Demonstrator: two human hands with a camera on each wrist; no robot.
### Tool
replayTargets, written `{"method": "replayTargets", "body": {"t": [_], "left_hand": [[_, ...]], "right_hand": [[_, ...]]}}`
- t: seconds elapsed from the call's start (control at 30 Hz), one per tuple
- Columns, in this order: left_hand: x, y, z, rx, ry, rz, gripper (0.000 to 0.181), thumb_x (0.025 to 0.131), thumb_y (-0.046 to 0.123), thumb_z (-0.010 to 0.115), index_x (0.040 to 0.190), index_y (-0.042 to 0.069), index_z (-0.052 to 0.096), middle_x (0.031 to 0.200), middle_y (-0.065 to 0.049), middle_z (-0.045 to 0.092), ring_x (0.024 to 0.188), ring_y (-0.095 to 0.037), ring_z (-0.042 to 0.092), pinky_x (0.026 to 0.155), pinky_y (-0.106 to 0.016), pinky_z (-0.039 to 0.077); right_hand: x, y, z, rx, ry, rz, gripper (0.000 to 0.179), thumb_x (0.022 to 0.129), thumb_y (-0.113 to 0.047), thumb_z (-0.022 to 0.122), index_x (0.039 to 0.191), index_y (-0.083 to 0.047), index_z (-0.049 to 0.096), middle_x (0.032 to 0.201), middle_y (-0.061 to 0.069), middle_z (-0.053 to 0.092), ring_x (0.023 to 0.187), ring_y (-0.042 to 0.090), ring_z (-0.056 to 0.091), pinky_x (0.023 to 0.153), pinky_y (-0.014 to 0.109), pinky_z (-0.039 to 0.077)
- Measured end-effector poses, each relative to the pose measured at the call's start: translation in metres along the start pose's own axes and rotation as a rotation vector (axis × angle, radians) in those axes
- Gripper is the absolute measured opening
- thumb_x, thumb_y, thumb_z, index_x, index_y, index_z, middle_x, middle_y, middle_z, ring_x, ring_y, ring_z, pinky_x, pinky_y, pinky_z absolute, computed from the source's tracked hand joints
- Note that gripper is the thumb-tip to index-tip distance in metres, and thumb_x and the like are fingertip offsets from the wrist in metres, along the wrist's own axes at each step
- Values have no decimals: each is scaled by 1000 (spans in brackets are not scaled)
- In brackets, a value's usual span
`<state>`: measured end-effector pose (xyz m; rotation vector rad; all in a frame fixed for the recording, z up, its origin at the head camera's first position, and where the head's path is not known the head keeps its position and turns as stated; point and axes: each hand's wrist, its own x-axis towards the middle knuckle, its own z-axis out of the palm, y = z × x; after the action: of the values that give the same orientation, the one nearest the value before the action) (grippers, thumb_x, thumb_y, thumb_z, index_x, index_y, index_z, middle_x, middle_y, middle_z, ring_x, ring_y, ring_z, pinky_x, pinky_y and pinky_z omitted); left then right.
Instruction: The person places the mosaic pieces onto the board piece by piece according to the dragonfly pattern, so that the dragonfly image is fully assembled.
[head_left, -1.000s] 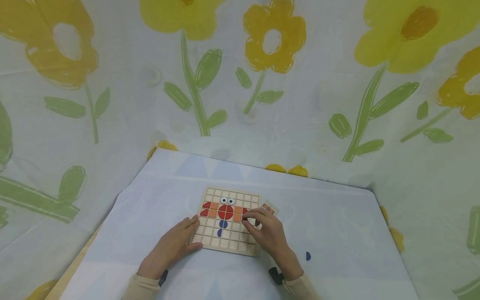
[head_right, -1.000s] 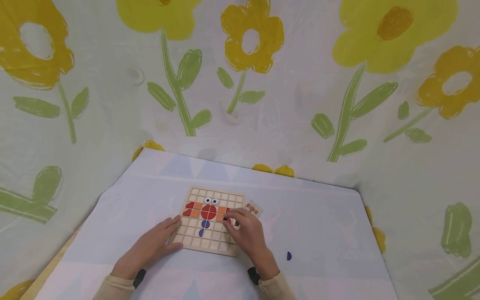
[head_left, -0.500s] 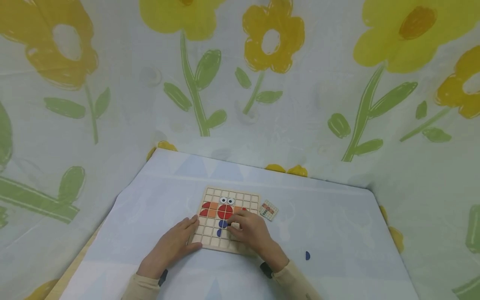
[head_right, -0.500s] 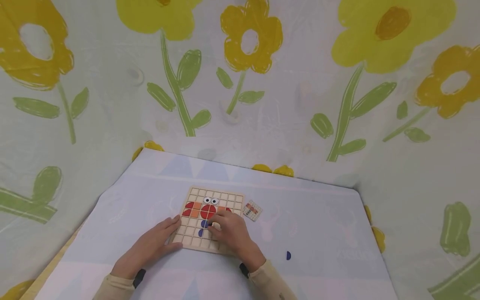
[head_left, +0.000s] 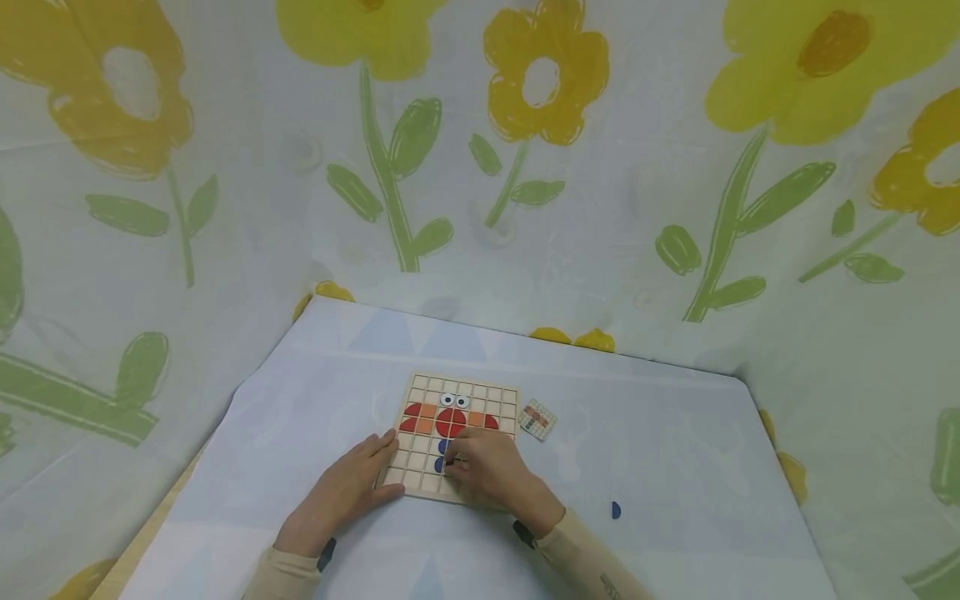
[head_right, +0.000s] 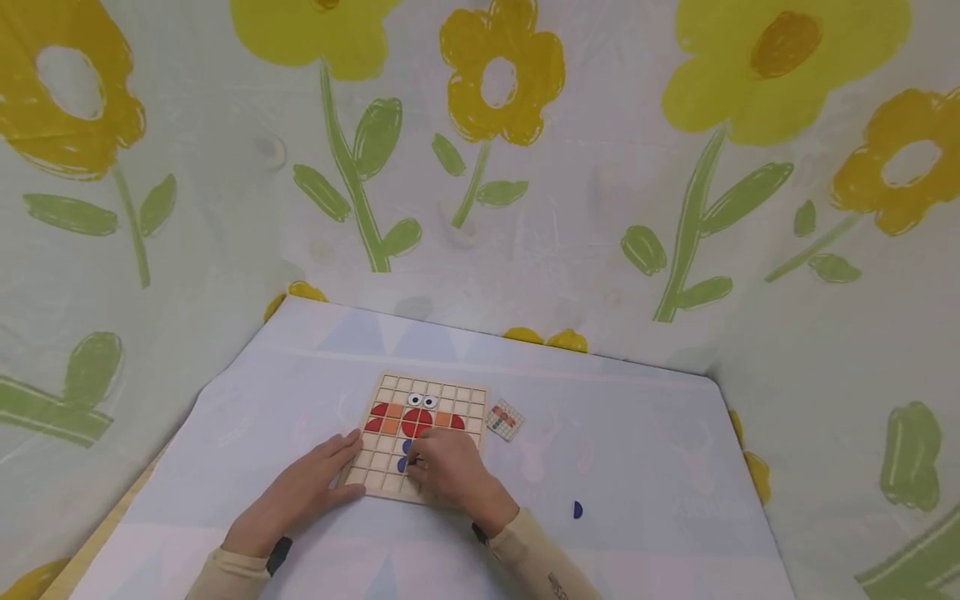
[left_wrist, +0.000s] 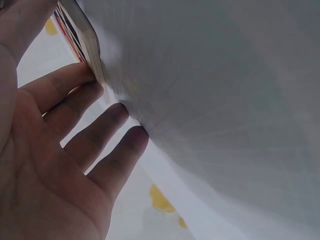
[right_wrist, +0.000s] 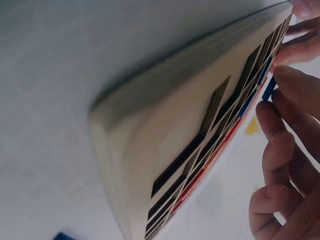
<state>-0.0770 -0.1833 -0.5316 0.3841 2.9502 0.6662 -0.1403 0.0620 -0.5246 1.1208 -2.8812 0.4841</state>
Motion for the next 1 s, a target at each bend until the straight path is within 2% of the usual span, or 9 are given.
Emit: {"method": "replayTargets", "body": {"t": [0.2, 0.47, 1.0], "left_hand": [[0, 0, 1, -1, -1, -4, 78, 89, 41, 77, 149, 0, 48, 157, -14, 43, 144, -40, 39, 117, -54, 36], [1, -2, 1, 11, 7, 12, 77, 89, 41, 77, 148, -1, 49, 157, -14, 44, 143, -40, 40, 117, -53, 37], [-1, 1, -1, -8, 10, 1, 77, 89, 39, 78, 148, -2, 49, 156, -15, 44, 143, -41, 39, 117, -54, 36]], "right_hand": [[2, -2, 3, -14, -43, 23, 9, 90, -34, 80, 94, -26, 82, 92, -16, 71, 85, 4, 61, 79, 21, 55], [3, -1, 4, -28, -37, -1, 8, 89, -31, 81, 93, -25, 83, 91, -15, 72, 84, 2, 63, 77, 19, 56], [2, -3, 1, -39, -54, -10, 8, 90, -29, 80, 96, -25, 83, 98, -14, 74, 93, 6, 67, 86, 23, 58]]}}
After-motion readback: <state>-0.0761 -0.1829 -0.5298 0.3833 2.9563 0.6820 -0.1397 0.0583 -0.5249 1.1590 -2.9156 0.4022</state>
